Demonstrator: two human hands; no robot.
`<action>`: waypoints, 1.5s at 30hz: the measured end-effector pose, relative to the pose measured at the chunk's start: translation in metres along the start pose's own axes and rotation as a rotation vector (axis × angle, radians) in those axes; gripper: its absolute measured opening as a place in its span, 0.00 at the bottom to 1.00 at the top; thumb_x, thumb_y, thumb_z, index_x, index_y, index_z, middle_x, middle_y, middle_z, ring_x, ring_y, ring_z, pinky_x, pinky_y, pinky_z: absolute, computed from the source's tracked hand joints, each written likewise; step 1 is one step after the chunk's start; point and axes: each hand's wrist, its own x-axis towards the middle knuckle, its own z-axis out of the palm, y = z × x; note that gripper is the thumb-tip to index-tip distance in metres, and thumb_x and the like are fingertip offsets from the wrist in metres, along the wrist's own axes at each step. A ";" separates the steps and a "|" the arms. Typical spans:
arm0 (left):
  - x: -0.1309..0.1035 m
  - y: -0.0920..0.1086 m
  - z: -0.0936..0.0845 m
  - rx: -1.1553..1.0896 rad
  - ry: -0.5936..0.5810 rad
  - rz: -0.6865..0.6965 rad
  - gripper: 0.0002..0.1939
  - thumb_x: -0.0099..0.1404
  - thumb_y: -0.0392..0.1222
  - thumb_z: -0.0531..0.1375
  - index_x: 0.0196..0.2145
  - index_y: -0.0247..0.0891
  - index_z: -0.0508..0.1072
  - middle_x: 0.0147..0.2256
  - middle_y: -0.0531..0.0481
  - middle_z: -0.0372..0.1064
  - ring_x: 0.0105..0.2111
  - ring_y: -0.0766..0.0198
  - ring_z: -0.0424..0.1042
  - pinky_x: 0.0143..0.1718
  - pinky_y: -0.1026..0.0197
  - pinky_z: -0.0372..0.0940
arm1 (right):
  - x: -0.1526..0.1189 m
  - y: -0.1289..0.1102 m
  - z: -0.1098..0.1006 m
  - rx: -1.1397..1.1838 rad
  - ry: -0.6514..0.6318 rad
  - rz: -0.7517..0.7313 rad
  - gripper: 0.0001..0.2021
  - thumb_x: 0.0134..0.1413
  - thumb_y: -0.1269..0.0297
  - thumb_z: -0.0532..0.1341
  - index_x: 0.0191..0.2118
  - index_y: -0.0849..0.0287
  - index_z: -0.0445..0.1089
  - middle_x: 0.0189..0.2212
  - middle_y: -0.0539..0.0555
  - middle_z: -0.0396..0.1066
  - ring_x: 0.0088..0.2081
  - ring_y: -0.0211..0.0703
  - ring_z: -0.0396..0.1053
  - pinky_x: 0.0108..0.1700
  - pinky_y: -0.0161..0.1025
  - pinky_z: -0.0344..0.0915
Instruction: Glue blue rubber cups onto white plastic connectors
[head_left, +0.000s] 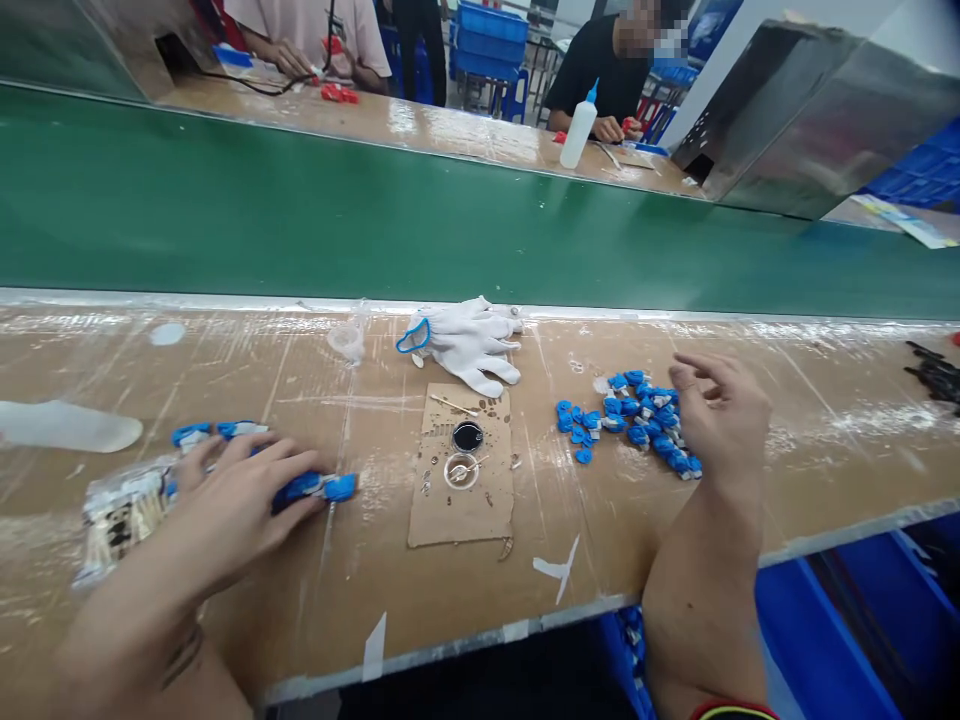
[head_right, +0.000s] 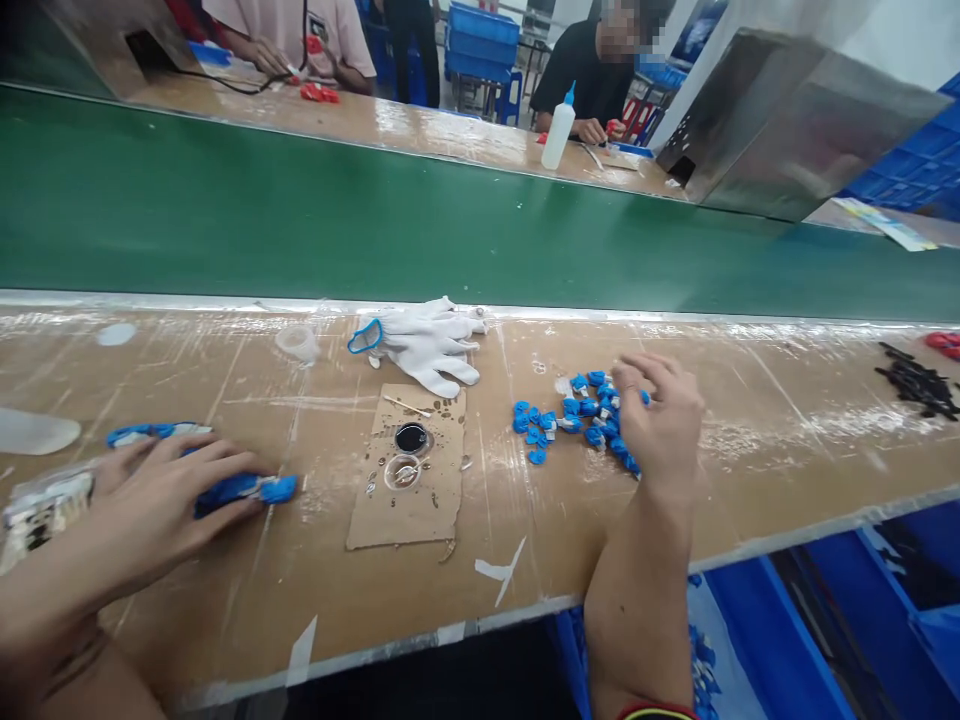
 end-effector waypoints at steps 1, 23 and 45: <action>0.004 0.005 0.000 0.037 -0.017 0.011 0.06 0.63 0.45 0.62 0.34 0.47 0.80 0.37 0.45 0.79 0.46 0.35 0.73 0.55 0.30 0.55 | -0.004 -0.017 0.006 0.068 -0.078 -0.135 0.12 0.67 0.54 0.61 0.46 0.53 0.79 0.46 0.60 0.78 0.48 0.56 0.75 0.46 0.51 0.71; 0.038 0.091 0.030 -1.483 0.399 -0.236 0.09 0.66 0.48 0.69 0.41 0.42 0.83 0.46 0.46 0.82 0.38 0.66 0.81 0.43 0.64 0.76 | -0.058 -0.121 0.064 0.280 -0.583 -0.700 0.06 0.68 0.70 0.61 0.38 0.59 0.74 0.33 0.54 0.76 0.34 0.45 0.72 0.35 0.40 0.67; 0.035 0.101 0.038 -1.449 0.421 -0.208 0.12 0.60 0.45 0.73 0.32 0.38 0.75 0.45 0.44 0.78 0.34 0.66 0.78 0.37 0.62 0.75 | -0.054 -0.122 0.053 1.002 -0.283 -0.134 0.10 0.53 0.77 0.69 0.34 0.54 0.71 0.28 0.49 0.74 0.31 0.40 0.74 0.29 0.38 0.69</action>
